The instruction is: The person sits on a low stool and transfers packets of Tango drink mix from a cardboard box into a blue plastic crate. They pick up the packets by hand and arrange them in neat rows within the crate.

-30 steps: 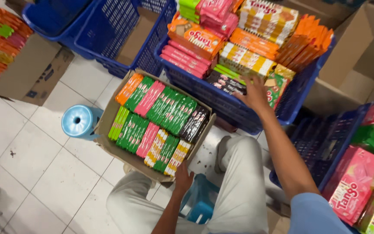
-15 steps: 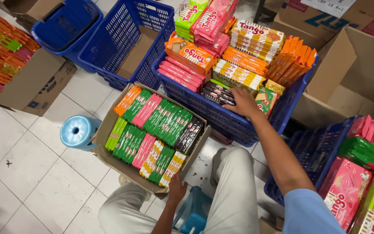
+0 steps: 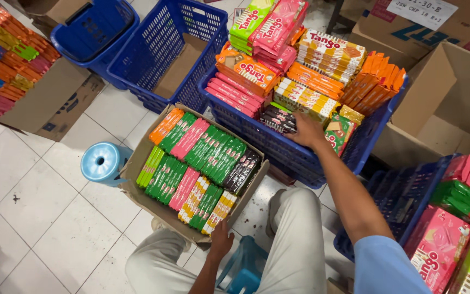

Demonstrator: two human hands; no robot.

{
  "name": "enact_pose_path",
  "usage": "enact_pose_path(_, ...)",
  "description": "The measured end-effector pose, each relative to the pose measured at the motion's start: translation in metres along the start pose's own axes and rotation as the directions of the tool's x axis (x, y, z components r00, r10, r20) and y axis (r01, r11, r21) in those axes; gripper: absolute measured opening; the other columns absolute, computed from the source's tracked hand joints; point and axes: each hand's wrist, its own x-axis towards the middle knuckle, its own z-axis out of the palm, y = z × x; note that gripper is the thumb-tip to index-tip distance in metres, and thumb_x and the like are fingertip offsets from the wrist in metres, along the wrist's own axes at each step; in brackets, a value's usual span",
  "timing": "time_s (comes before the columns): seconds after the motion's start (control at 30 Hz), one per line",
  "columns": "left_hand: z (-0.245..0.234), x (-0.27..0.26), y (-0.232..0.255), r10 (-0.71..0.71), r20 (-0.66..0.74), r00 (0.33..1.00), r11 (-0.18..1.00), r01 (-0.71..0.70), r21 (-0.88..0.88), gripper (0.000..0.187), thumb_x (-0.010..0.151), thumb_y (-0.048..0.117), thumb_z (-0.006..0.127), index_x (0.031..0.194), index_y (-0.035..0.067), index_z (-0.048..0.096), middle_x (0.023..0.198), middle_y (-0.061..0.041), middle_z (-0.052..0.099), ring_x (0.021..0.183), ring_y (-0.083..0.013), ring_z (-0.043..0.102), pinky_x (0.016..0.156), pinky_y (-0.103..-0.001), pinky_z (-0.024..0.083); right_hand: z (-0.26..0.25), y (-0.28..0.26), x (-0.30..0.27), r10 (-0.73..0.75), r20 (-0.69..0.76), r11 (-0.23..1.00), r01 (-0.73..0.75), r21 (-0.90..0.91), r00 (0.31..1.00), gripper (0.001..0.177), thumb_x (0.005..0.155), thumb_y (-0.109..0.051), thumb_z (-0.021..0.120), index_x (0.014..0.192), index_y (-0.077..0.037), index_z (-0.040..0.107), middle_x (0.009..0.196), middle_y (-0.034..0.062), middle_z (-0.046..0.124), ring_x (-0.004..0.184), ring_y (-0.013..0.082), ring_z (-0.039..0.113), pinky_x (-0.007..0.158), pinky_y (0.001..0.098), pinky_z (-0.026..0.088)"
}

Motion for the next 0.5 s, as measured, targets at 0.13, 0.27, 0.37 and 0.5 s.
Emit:
enact_pose_path(0.13, -0.002, -0.005, -0.012, -0.008, 0.011, 1.000, 0.999, 0.008, 0.053, 0.070, 0.092, 0.018, 0.066, 0.155, 0.019, 0.037, 0.147, -0.015, 0.052, 0.131, -0.0406, 0.050, 0.100, -0.060, 0.041, -0.014, 0.004, -0.013, 0.006, -0.110, 0.998, 0.000, 0.056, 0.994, 0.081, 0.070, -0.045, 0.091, 0.132, -0.010, 0.055, 0.129, 0.0145, 0.063, 0.120, 0.0346, 0.059, 0.098, 0.0550, 0.050)
enact_pose_path(0.27, 0.001, -0.016, -0.032, 0.086, -0.203, 0.975, 0.974, -0.040, 0.221, 0.046, 0.087, 0.018, 0.064, 0.132, 0.005, 0.059, 0.125, -0.023, 0.064, 0.104, -0.0457, 0.062, 0.080, -0.062, 0.050, -0.028, 0.015, -0.035, 0.201, -0.149, 0.967, -0.171, 0.190, 0.968, 0.079, 0.077, -0.040, 0.086, 0.136, -0.008, 0.044, 0.121, 0.0188, 0.066, 0.103, 0.0396, 0.066, 0.074, 0.0521, 0.052)
enact_pose_path(0.37, 0.006, -0.021, -0.043, 0.127, -0.253, 0.959, 0.967, -0.062, 0.248, 0.041, 0.085, 0.020, 0.067, 0.124, 0.005, 0.061, 0.108, -0.022, 0.068, 0.089, -0.0464, 0.065, 0.070, -0.061, 0.050, -0.030, 0.022, -0.051, 0.155, -0.338, 0.978, -0.096, 0.187, 0.928, 0.081, 0.074, -0.042, 0.088, 0.137, -0.009, 0.047, 0.124, 0.0198, 0.066, 0.111, 0.0417, 0.063, 0.081, 0.0527, 0.048)
enact_pose_path(0.5, 0.017, -0.013, -0.056, 0.003, -0.181, 0.984, 0.950, 0.053, 0.308, 0.046, 0.082, 0.038, 0.069, 0.122, 0.015, 0.070, 0.114, -0.015, 0.071, 0.101, -0.0380, 0.072, 0.086, -0.051, 0.057, -0.071, -0.041, -0.104, 0.185, -0.432, 0.945, -0.039, 0.325, 0.883, 0.095, 0.077, -0.036, 0.090, 0.153, -0.014, 0.039, 0.132, 0.0323, 0.062, 0.122, 0.0535, 0.059, 0.101, 0.0650, 0.045)
